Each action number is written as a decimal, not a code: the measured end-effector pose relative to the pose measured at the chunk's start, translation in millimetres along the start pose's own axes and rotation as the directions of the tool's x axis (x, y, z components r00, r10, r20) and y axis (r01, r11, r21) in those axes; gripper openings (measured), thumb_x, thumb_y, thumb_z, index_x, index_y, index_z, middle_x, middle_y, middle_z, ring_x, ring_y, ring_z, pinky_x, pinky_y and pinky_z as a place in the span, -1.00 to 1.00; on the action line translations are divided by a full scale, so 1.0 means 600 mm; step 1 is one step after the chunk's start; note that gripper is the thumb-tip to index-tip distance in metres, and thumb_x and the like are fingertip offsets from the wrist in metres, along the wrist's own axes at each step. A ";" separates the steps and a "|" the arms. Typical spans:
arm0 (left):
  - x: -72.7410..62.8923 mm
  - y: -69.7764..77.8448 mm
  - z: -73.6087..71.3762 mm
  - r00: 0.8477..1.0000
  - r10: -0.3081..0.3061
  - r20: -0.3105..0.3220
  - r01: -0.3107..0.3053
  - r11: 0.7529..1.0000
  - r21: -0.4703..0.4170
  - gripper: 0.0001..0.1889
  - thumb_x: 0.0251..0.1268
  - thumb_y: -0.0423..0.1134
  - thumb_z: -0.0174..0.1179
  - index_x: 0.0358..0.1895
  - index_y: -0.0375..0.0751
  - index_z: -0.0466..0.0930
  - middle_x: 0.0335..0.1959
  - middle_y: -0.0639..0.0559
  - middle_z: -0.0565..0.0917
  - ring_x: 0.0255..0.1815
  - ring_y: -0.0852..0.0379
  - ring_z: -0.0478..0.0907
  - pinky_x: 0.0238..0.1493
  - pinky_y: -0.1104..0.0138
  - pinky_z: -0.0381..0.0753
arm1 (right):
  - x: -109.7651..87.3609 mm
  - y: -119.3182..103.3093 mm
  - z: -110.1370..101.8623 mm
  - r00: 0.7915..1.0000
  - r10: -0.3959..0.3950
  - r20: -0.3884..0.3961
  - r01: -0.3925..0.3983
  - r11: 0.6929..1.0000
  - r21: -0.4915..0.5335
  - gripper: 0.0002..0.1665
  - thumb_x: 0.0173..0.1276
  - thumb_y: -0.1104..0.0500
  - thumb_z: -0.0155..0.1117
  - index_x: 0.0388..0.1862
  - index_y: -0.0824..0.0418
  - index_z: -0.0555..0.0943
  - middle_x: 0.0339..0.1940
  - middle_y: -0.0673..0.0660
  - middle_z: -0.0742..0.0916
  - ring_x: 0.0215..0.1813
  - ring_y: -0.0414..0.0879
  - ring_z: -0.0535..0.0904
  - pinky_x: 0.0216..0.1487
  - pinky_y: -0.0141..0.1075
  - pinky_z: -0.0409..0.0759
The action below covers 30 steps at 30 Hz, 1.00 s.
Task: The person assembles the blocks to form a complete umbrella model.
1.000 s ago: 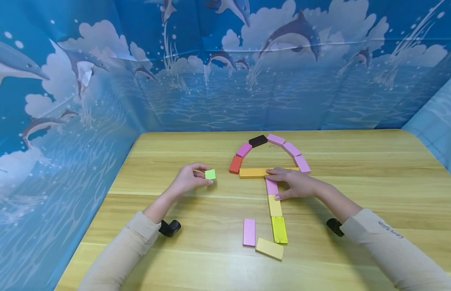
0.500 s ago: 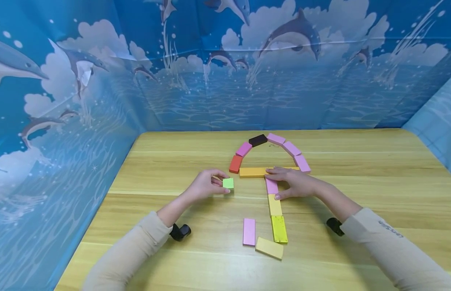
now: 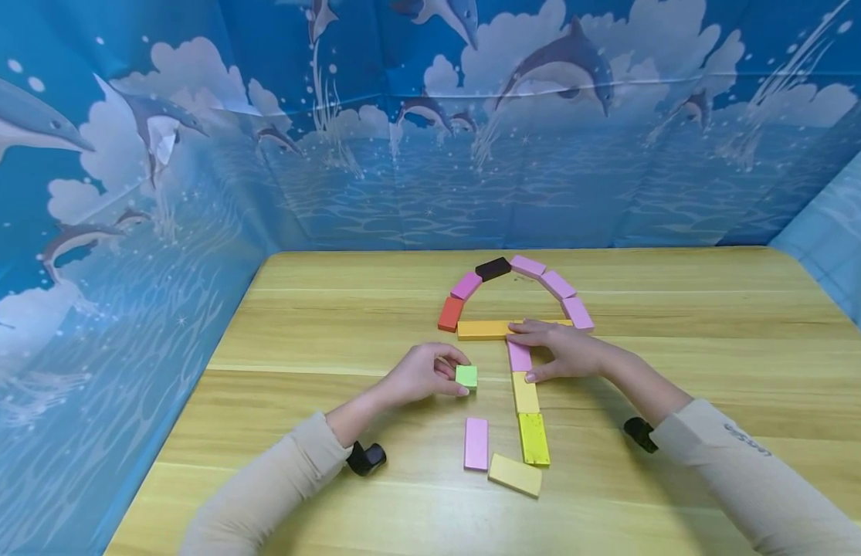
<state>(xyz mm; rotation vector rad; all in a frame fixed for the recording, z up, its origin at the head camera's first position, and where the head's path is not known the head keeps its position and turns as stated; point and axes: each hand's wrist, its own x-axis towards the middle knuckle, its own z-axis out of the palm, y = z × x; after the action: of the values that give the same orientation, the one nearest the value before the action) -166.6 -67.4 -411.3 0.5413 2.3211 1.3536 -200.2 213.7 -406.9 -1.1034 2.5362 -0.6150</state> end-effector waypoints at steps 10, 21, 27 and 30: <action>-0.003 -0.005 0.028 0.998 0.033 0.059 -0.036 0.998 0.047 -0.64 -0.11 -0.38 0.45 -0.14 -0.26 0.63 -0.33 0.07 0.57 -0.36 0.24 0.52 -0.29 0.45 0.54 | -0.001 -0.001 0.000 1.000 -0.006 -0.009 0.006 1.000 0.005 -0.17 0.20 -0.07 0.32 0.34 0.32 0.33 0.37 0.32 0.33 0.40 0.30 0.11 0.29 0.14 0.15; -0.004 0.002 0.038 0.996 0.050 0.072 -0.058 0.991 0.117 -0.66 -0.09 -0.35 0.44 -0.15 -0.25 0.63 -0.35 0.10 0.56 -0.38 0.31 0.51 -0.29 0.48 0.52 | -0.001 -0.001 0.001 1.000 -0.015 -0.011 0.015 1.000 0.002 -0.18 0.20 -0.05 0.32 0.34 0.32 0.33 0.37 0.32 0.33 0.39 0.30 0.11 0.29 0.14 0.15; -0.003 0.002 0.040 0.995 0.054 0.082 -0.065 0.989 0.131 -0.67 -0.10 -0.36 0.45 -0.18 -0.26 0.63 -0.37 0.11 0.55 -0.39 0.32 0.49 -0.30 0.49 0.52 | 0.000 -0.001 0.001 1.000 -0.014 -0.010 0.014 1.000 0.010 -0.18 0.20 -0.04 0.32 0.34 0.33 0.32 0.37 0.32 0.33 0.40 0.29 0.11 0.29 0.14 0.15; -0.004 0.001 0.040 0.995 0.055 0.085 -0.066 0.989 0.131 -0.68 -0.11 -0.37 0.45 -0.20 -0.26 0.64 -0.38 0.11 0.55 -0.40 0.31 0.48 -0.31 0.49 0.51 | 0.000 -0.001 0.001 1.000 -0.015 -0.010 0.015 1.000 0.013 -0.18 0.20 -0.04 0.33 0.34 0.33 0.32 0.37 0.33 0.33 0.40 0.29 0.11 0.29 0.14 0.15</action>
<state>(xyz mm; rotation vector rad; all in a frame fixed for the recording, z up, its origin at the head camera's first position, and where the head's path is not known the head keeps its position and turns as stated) -152.3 -51.0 -421.2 0.7000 2.3580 1.1848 -199.5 213.3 -407.0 -1.1183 2.5309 -0.6418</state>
